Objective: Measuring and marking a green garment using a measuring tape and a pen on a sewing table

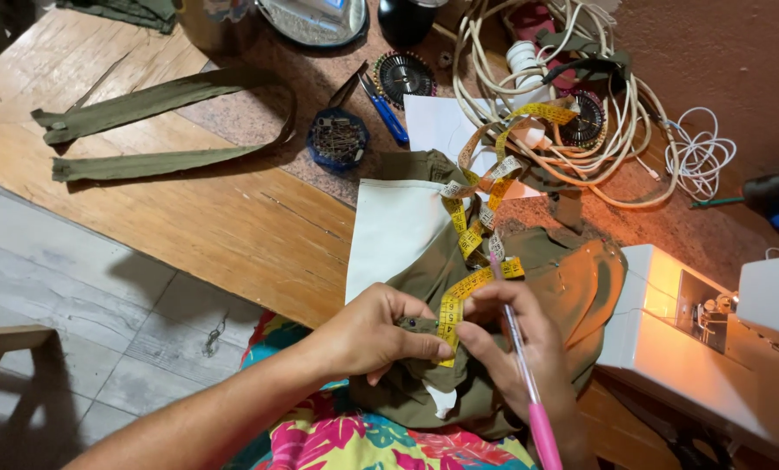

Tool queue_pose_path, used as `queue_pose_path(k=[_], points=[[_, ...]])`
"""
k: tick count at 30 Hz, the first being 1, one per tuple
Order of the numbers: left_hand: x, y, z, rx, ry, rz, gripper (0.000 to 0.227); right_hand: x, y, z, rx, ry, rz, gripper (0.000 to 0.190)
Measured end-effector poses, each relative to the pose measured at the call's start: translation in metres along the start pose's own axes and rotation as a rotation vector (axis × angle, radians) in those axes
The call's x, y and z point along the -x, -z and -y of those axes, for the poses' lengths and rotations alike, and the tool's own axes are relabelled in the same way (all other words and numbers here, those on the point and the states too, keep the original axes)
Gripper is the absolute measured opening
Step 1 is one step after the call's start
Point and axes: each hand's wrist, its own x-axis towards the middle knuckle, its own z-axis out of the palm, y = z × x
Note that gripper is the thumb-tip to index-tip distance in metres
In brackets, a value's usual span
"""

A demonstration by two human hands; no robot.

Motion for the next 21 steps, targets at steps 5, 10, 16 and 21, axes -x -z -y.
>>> queue_pose_path(k=[5,10,16,21], points=[[0.001,0.003,-0.001,0.002,-0.010,0.090,0.013,-0.011,0.002,-0.013,-0.393,0.048,0.107,0.029],[0.003,0.016,-0.001,0.016,-0.006,0.165,0.015,-0.016,0.021,-0.029,-0.818,-0.013,0.117,0.036],[0.009,0.034,-0.003,0.104,0.002,0.179,0.010,-0.008,0.022,-0.029,-0.701,0.112,0.292,0.035],[0.021,0.059,-0.006,0.160,0.022,0.211,0.010,-0.005,0.014,-0.017,-0.731,0.147,0.341,0.031]])
